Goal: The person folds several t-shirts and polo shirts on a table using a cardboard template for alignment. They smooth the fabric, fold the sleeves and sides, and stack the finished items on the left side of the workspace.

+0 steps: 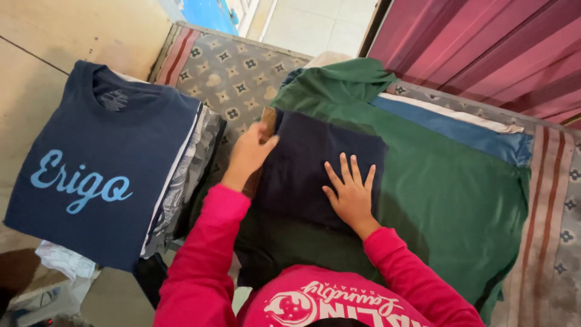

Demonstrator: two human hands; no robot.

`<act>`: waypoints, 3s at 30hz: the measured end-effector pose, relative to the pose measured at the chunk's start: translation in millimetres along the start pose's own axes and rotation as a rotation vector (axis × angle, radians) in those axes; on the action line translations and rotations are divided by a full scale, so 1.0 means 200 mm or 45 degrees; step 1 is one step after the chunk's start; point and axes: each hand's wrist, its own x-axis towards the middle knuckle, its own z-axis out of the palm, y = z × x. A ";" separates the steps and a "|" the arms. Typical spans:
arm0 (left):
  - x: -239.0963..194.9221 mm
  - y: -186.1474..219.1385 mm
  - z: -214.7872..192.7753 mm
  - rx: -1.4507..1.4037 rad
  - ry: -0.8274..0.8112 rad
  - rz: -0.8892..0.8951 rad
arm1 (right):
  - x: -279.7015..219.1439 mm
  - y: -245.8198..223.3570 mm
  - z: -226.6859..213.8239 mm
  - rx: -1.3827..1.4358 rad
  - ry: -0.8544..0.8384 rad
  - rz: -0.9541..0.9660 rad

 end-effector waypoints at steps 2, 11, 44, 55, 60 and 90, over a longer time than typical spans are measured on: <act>0.09 0.11 0.02 -0.220 0.414 0.160 | 0.03 -0.10 -0.02 0.013 -0.089 -0.094; 0.52 0.13 -0.02 0.384 -0.094 0.471 | 0.01 -0.50 0.21 -0.128 -0.053 -0.605; 0.05 0.72 0.22 -0.288 -0.413 0.336 | -0.58 0.78 -0.62 2.160 0.398 1.514; -0.04 0.59 1.10 -0.008 0.319 0.057 | -0.48 0.79 -0.07 0.544 0.268 1.254; 0.03 0.50 1.18 0.122 0.505 0.125 | -0.41 0.73 -0.04 0.109 0.191 1.391; -1.46 -0.09 -1.44 0.002 0.879 0.413 | 0.71 -0.78 -0.94 2.601 -0.033 0.468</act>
